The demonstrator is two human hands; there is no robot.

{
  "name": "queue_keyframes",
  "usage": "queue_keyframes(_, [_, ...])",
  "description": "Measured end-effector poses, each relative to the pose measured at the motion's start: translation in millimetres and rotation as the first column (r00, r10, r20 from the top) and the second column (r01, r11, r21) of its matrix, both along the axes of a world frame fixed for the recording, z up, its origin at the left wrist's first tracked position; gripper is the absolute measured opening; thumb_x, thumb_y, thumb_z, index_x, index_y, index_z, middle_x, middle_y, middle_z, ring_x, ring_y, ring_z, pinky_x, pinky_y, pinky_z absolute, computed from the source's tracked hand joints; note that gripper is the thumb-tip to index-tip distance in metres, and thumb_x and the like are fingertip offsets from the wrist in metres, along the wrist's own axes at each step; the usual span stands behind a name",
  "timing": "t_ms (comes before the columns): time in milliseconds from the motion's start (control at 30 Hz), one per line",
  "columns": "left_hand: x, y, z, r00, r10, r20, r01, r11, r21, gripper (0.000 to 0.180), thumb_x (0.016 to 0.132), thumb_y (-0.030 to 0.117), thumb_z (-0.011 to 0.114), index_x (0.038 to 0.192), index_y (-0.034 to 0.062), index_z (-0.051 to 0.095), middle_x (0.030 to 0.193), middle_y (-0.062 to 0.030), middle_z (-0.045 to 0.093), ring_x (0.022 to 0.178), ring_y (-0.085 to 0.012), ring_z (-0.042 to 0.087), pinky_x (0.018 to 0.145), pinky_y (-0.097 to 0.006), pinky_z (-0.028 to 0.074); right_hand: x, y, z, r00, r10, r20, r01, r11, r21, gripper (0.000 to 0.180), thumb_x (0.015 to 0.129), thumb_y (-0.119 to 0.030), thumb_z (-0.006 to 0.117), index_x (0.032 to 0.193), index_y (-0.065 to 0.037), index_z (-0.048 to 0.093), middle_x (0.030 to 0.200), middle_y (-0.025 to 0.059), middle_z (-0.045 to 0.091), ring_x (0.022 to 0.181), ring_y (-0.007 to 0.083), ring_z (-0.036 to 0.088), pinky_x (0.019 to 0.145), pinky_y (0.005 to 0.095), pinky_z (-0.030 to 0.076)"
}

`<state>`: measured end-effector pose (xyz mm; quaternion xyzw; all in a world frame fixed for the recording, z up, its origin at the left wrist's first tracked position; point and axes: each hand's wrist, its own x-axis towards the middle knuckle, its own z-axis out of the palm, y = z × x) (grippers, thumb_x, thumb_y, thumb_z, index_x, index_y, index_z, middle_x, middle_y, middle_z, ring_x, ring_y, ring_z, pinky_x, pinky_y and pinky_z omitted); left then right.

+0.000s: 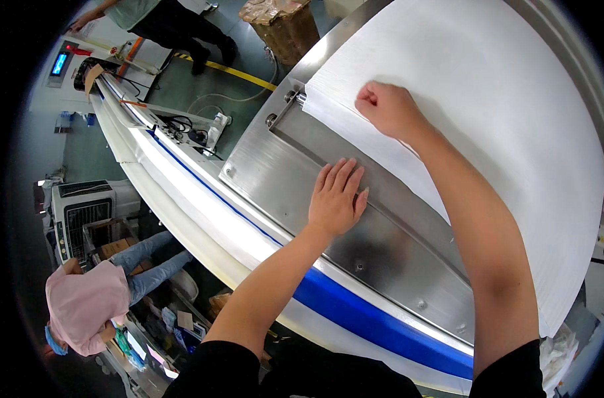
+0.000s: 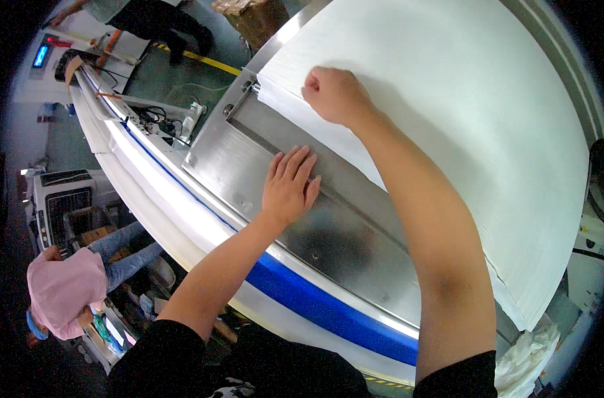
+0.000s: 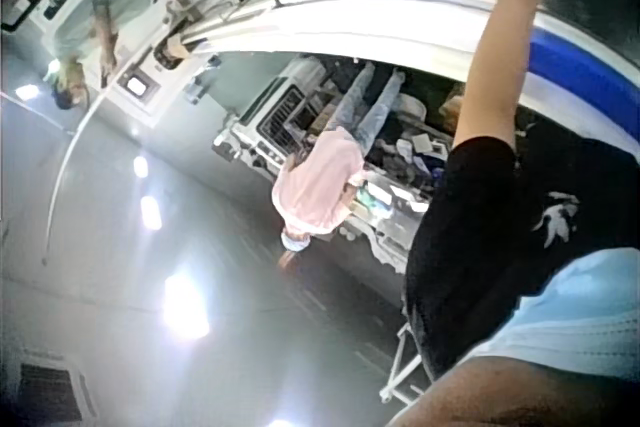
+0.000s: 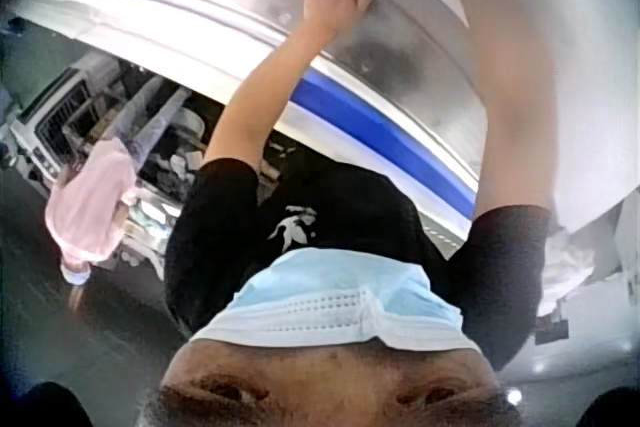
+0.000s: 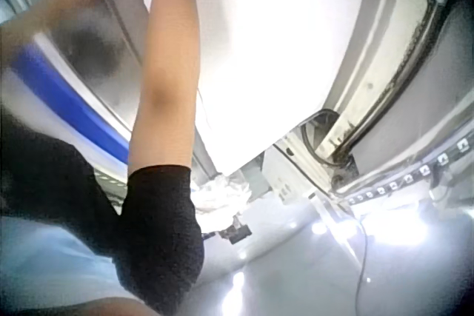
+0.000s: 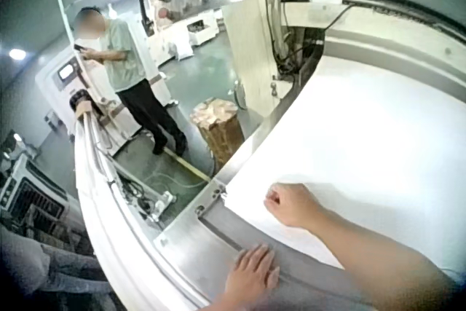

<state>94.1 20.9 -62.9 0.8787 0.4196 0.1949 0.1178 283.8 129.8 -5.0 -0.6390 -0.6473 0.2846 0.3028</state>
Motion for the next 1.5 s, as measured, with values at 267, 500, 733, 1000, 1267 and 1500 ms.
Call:
queue_keyframes(267, [-0.8, 2.8, 1.3, 1.0, 0.006, -0.002, -0.006, 0.999, -0.043, 0.042, 0.085, 0.027, 0.055, 0.122, 0.0081, 0.052, 0.131, -0.0111, 0.048, 0.124, -0.0291, 0.043, 0.106, -0.047, 0.029, -5.1, 37.9, -10.1, 0.991, -0.044, 0.126, 0.052, 0.997, -0.056, 0.019, 0.078, -0.024, 0.059, 0.082, -0.008, 0.066, 0.083, 0.0109, 0.067, 0.079, 0.0292, 0.064, 0.072, 0.0401, 0.05])
queue_keyframes(500, [-6.6, 16.1, 2.5, 0.995, 0.023, 0.101, -0.016, 0.998, -0.068, 0.042, 0.083, 0.019, 0.056, 0.123, 0.0073, 0.051, 0.131, -0.0126, 0.048, 0.123, -0.0303, 0.043, 0.104, -0.046, 0.03, -8.3, 34.6, -15.3, 0.976, -0.108, 0.187, 0.107, 0.994, 0.015, 0.018, 0.078, -0.027, 0.06, 0.083, -0.011, 0.067, 0.08, 0.0085, 0.068, 0.075, 0.0292, 0.065, 0.069, 0.0405, 0.051])
queue_keyframes(733, [2.8, 124.0, 20.8, 0.988, 0.057, 0.146, -0.103, 0.939, 0.328, 0.048, 0.081, 0.012, 0.055, 0.128, 0.0089, 0.048, 0.133, -0.0131, 0.047, 0.122, -0.0314, 0.045, 0.104, -0.047, 0.03, -4.9, 34.0, -15.7, 0.971, -0.157, 0.182, 0.159, 0.987, 0.004, 0.02, 0.078, -0.03, 0.06, 0.084, -0.013, 0.068, 0.079, 0.0076, 0.068, 0.075, 0.0285, 0.065, 0.069, 0.0401, 0.052])
queue_keyframes(1000, [-3.7, 140.9, 11.0, 1.0, 0.027, 0.01, -0.028, 0.945, 0.325, 0.043, 0.083, 0.012, 0.053, 0.126, 0.0128, 0.05, 0.131, -0.0089, 0.048, 0.125, -0.0264, 0.044, 0.104, -0.045, 0.031, -4.1, 34.3, -21.3, 0.958, -0.181, 0.223, 0.175, 0.984, 0.043, 0.019, 0.079, -0.029, 0.063, 0.083, -0.012, 0.068, 0.073, 0.0035, 0.068, 0.066, 0.0206, 0.064, 0.064, 0.0318, 0.05])
queue_keyframes(1267, [-21.1, 134.4, 20.2, 0.998, 0.018, -0.053, 0.002, 0.937, 0.349, 0.039, 0.075, 0.02, 0.064, 0.112, 0.0138, 0.055, 0.125, -0.0058, 0.052, 0.121, -0.0248, 0.047, 0.103, -0.045, 0.032, -3.9, 22.9, -9.0, 0.977, -0.157, 0.148, 0.15, 0.987, 0.058, 0.018, 0.082, -0.028, 0.061, 0.085, -0.012, 0.068, 0.076, 0.0067, 0.068, 0.068, 0.0225, 0.065, 0.064, 0.0339, 0.05])
queue_keyframes(1500, [-53.4, 163.2, 46.3, 0.867, -0.267, -0.421, 0.357, 0.922, 0.152, 0.039, 0.072, 0.02, 0.067, 0.108, 0.0092, 0.056, 0.115, -0.0098, 0.058, 0.112, -0.0281, 0.053, 0.101, -0.044, 0.036, -4.2, -132.6, 2.3, 0.853, -0.341, 0.394, 0.333, 0.939, 0.09, 0.03, 0.091, -0.034, 0.051, 0.084, -0.008, 0.066, 0.074, 0.0122, 0.064, 0.072, 0.0308, 0.062, 0.068, 0.0428, 0.049])
